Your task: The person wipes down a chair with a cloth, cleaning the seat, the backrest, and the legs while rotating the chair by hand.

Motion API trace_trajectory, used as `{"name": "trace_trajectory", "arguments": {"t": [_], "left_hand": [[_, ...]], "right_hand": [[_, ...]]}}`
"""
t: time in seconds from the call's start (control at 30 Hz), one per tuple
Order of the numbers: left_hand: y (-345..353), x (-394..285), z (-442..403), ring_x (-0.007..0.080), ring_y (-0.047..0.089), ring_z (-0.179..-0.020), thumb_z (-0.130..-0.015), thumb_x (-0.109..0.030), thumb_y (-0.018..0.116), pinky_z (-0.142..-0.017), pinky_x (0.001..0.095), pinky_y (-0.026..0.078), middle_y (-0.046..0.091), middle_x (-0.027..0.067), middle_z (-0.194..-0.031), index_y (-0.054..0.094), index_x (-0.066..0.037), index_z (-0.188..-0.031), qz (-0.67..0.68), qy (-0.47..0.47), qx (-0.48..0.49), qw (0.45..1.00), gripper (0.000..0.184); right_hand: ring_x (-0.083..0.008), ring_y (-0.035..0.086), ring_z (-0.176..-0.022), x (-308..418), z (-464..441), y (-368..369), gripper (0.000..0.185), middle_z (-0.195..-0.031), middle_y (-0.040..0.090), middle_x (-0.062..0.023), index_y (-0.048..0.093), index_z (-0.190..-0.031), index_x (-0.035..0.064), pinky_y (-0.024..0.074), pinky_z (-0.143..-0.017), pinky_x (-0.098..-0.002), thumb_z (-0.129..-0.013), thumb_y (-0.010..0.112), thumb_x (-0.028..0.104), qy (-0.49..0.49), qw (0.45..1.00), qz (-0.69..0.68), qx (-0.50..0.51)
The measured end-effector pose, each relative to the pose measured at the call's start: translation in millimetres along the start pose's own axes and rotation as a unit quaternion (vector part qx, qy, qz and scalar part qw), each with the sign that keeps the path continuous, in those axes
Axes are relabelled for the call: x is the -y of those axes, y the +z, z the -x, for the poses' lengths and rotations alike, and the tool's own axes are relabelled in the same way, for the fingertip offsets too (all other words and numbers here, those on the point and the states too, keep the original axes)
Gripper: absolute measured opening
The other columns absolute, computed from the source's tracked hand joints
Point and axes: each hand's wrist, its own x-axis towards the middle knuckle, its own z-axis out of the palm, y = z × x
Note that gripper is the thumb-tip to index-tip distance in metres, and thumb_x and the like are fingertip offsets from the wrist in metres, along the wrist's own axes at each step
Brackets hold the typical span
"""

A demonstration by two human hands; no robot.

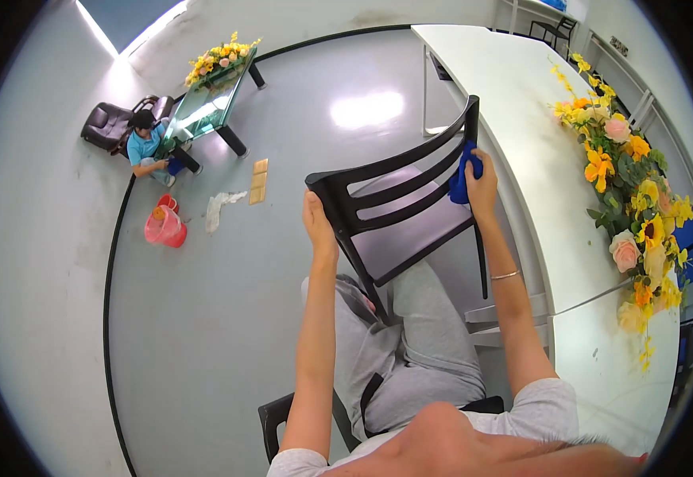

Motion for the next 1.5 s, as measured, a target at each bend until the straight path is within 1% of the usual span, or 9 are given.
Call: {"name": "trace_trajectory", "arguments": {"t": [0.33,0.43,0.7,0.77,1.0,1.07,1.13,1.2,1.5], "left_hand": [[-9,3,-3,0.0065,0.051,-0.093,-0.106,-0.053,0.041,-0.08,0.024,0.041,0.056,-0.0037,-0.1,0.058,-0.009,-0.112,-0.003,-0.021,0.019,1.0,0.047],[-8,0,1,0.0065,0.051,-0.092,-0.106,-0.053,0.04,-0.078,0.024,0.041,0.056,-0.0036,-0.099,0.058,-0.009,-0.112,-0.011,-0.026,0.02,0.999,0.047],[-11,4,-3,0.0043,0.049,-0.085,-0.106,-0.053,0.041,-0.071,0.0222,0.038,0.056,-0.0053,-0.094,0.06,-0.009,-0.109,-0.028,-0.014,0.015,0.999,0.048],[-11,6,-1,0.0102,0.051,-0.106,-0.107,-0.049,0.04,-0.097,0.0267,0.039,0.059,0.0001,-0.11,0.059,-0.004,-0.119,-0.007,-0.029,0.021,0.999,0.051],[-5,-2,-3,0.0115,0.054,-0.106,-0.106,-0.052,0.04,-0.097,0.0274,0.041,0.06,0.0016,-0.11,0.059,-0.002,-0.12,-0.019,-0.026,0.011,0.999,0.055],[-3,0,-4,0.0032,0.04,-0.074,-0.106,-0.052,0.041,-0.062,0.0224,0.032,0.046,-0.0079,-0.082,0.056,-0.012,-0.096,-0.028,0.011,-0.001,1.0,0.044],[1,-7,1,0.0032,0.04,-0.074,-0.106,-0.052,0.041,-0.062,0.0224,0.031,0.045,-0.0081,-0.081,0.057,-0.012,-0.096,-0.023,-0.001,0.001,1.0,0.044],[2,-11,3,0.0033,0.039,-0.073,-0.106,-0.052,0.041,-0.062,0.0224,0.031,0.045,-0.0083,-0.081,0.057,-0.012,-0.096,-0.017,-0.01,0.0,1.0,0.044],[-3,-6,4,0.0035,0.038,-0.072,-0.106,-0.051,0.042,-0.061,0.0231,0.03,0.045,-0.0085,-0.08,0.059,-0.012,-0.096,-0.017,-0.009,0.002,1.0,0.044]], "right_hand": [[-0.0295,0.067,-0.102,28,-38,-15,0.02,-0.105,0.071,-0.0142,0.07,-0.11,0.0059,0.0493,-0.092,-0.0358,-0.09,0.064,0.009,0.119,0.99,-0.061,0.04],[-0.0297,0.068,-0.101,56,-68,-10,0.021,-0.105,0.071,-0.0149,0.072,-0.109,0.006,0.0494,-0.092,-0.035,-0.09,0.064,0.008,0.018,0.993,-0.117,-0.021],[-0.0287,0.064,-0.109,40,-40,-1,0.037,-0.118,0.069,-0.0087,0.067,-0.125,0.0146,0.0503,-0.093,-0.0382,-0.09,0.062,0.004,-0.096,0.988,0.109,-0.043],[-0.0291,0.064,-0.109,29,-25,-3,0.037,-0.118,0.069,-0.0092,0.067,-0.124,0.0141,0.0502,-0.093,-0.0383,-0.089,0.061,0.002,-0.07,0.992,0.107,-0.021],[-0.0321,0.063,-0.106,-10,18,-5,0.036,-0.118,0.069,-0.0111,0.069,-0.121,0.0119,0.0495,-0.093,-0.0396,-0.089,0.059,-0.001,-0.01,0.997,0.074,0.034],[-0.0303,0.065,-0.103,-11,15,-7,0.035,-0.116,0.07,-0.012,0.07,-0.12,0.0114,0.05,-0.091,-0.0381,-0.089,0.06,-0.001,0.015,0.996,0.073,0.042],[-0.0285,0.067,-0.099,-17,8,-10,0.034,-0.113,0.071,-0.0128,0.071,-0.118,0.0109,0.0505,-0.089,-0.0366,-0.088,0.06,-0.001,0.041,0.995,0.074,0.047],[-0.0223,0.069,-0.092,-24,-6,-11,0.032,-0.106,0.074,-0.0136,0.074,-0.115,0.0088,0.0509,-0.085,-0.0325,-0.088,0.061,-0.001,0.191,0.977,-0.043,0.09],[-0.0223,0.07,-0.094,72,-64,-9,0.028,-0.106,0.074,-0.0147,0.074,-0.113,0.0063,0.051,-0.086,-0.0305,-0.091,0.059,0.0,0.113,0.987,-0.111,-0.014]]}}
